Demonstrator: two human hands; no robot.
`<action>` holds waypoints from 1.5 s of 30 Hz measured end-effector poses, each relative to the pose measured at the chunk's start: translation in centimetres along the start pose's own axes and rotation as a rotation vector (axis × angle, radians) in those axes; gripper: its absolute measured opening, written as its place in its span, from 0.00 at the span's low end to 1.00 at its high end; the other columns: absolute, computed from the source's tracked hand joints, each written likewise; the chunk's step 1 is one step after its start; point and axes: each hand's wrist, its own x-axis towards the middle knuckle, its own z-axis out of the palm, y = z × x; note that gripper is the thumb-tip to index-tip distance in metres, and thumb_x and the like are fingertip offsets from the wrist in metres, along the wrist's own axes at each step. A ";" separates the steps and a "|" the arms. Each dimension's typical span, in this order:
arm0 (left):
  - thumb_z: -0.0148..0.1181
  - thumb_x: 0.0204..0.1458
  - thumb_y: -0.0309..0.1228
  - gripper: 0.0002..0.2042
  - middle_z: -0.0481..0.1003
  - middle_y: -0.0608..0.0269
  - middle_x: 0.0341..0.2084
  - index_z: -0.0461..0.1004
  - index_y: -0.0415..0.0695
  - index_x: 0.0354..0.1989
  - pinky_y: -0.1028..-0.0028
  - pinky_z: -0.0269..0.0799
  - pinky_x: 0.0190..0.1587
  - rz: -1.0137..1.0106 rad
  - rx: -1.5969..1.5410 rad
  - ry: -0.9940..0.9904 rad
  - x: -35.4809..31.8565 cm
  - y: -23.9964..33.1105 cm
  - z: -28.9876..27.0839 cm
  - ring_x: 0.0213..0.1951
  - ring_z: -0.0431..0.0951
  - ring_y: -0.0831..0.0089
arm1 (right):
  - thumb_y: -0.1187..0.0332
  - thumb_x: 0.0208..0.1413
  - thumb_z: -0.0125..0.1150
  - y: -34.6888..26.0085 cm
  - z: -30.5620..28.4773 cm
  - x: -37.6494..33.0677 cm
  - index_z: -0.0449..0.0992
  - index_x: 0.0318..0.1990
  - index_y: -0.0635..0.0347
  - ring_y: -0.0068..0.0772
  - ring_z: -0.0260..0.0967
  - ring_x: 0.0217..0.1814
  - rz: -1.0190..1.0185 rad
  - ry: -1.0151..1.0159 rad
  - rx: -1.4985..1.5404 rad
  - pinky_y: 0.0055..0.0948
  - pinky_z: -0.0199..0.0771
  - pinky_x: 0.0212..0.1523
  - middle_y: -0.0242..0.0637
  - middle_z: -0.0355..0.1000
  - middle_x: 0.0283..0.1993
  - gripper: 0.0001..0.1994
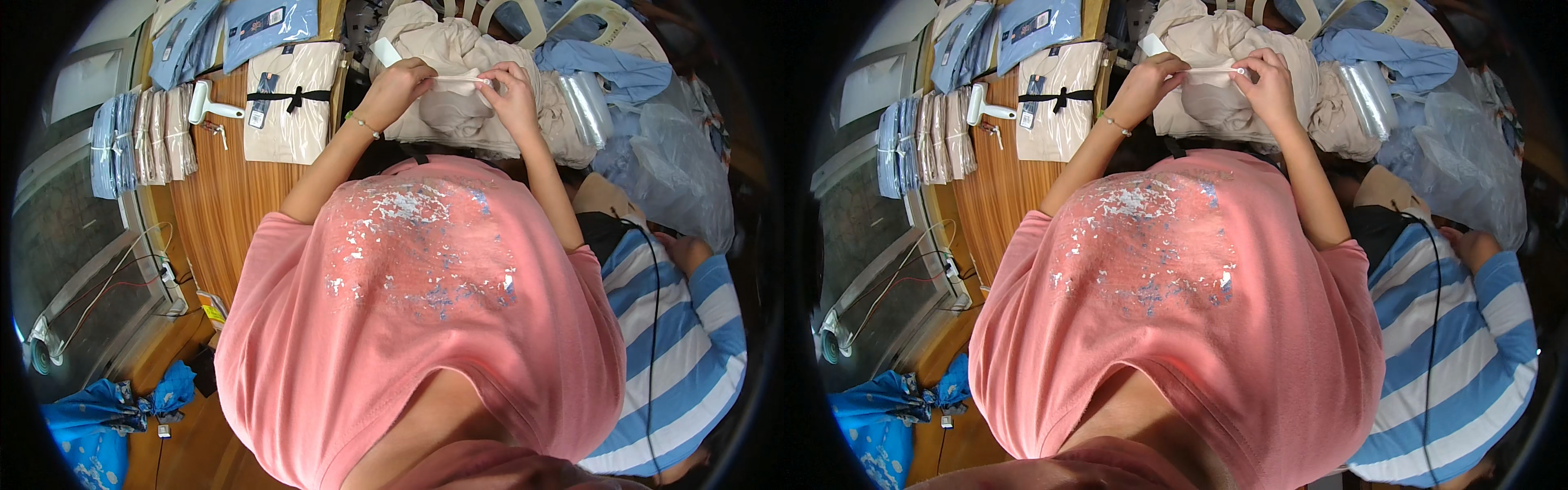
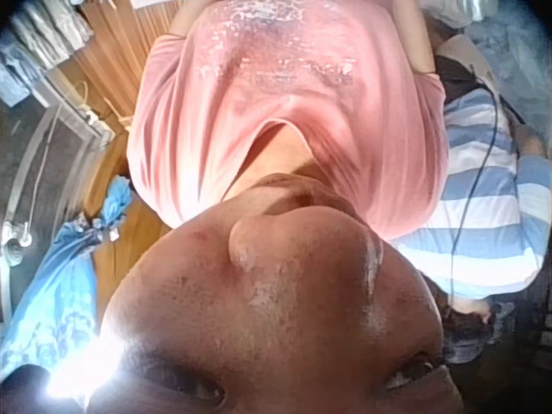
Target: The person folds a shirt and places it into a clear plastic bag, then unfolds another shirt to prepare for the next one.
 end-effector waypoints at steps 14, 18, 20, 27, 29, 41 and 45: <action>0.57 0.45 0.26 0.07 0.75 0.53 0.29 0.75 0.38 0.33 0.66 0.71 0.38 -0.076 -0.071 0.004 -1.2 -0.2 0.7 0.33 0.75 0.56 | 0.66 0.41 0.65 0.0 0.5 -1.2 0.78 0.30 0.57 0.37 0.66 0.34 0.068 -0.085 -0.013 0.33 0.66 0.36 0.33 0.72 0.30 0.08; 0.57 0.45 0.26 0.06 0.74 0.53 0.29 0.74 0.37 0.31 0.66 0.70 0.38 -0.044 -0.032 -0.008 -1.3 0.0 0.5 0.34 0.74 0.57 | 0.66 0.41 0.65 0.1 0.5 -1.5 0.78 0.29 0.56 0.37 0.66 0.34 0.038 -0.076 -0.039 0.33 0.65 0.36 0.31 0.72 0.31 0.07; 0.59 0.45 0.26 0.06 0.74 0.55 0.28 0.75 0.39 0.31 0.68 0.71 0.36 0.013 -0.003 0.020 -1.3 -0.3 0.6 0.31 0.75 0.59 | 0.66 0.42 0.65 0.1 0.5 -1.7 0.78 0.29 0.56 0.37 0.66 0.35 0.040 -0.077 -0.045 0.33 0.65 0.37 0.31 0.72 0.31 0.07; 0.60 0.45 0.26 0.06 0.74 0.56 0.27 0.76 0.39 0.30 0.69 0.72 0.35 0.039 0.006 0.033 -1.9 -0.2 1.1 0.30 0.75 0.60 | 0.64 0.42 0.65 0.2 0.7 -2.4 0.78 0.29 0.54 0.36 0.65 0.37 0.053 -0.078 -0.063 0.34 0.63 0.40 0.28 0.72 0.32 0.07; 0.60 0.45 0.26 0.06 0.74 0.58 0.26 0.75 0.40 0.32 0.69 0.71 0.35 0.047 0.021 0.032 -2.0 -0.1 1.1 0.29 0.75 0.61 | 0.64 0.42 0.65 0.2 0.7 -2.6 0.78 0.29 0.54 0.35 0.65 0.38 0.044 -0.070 -0.076 0.34 0.62 0.41 0.27 0.72 0.33 0.07; 0.65 0.42 0.30 0.12 0.73 0.67 0.22 0.67 0.43 0.31 0.71 0.68 0.36 0.140 0.029 0.087 -3.0 -0.6 2.0 0.27 0.73 0.69 | 0.64 0.40 0.66 1.1 0.6 -4.3 0.78 0.29 0.53 0.33 0.65 0.40 0.010 -0.052 -0.097 0.33 0.60 0.40 0.25 0.73 0.34 0.07; 0.60 0.47 0.31 0.14 0.74 0.65 0.24 0.64 0.45 0.40 0.70 0.65 0.40 0.145 0.070 -0.005 -3.2 -0.5 1.6 0.31 0.76 0.68 | 0.64 0.40 0.66 1.1 0.5 -4.5 0.78 0.29 0.53 0.33 0.65 0.40 0.015 -0.063 -0.100 0.33 0.60 0.40 0.26 0.73 0.35 0.07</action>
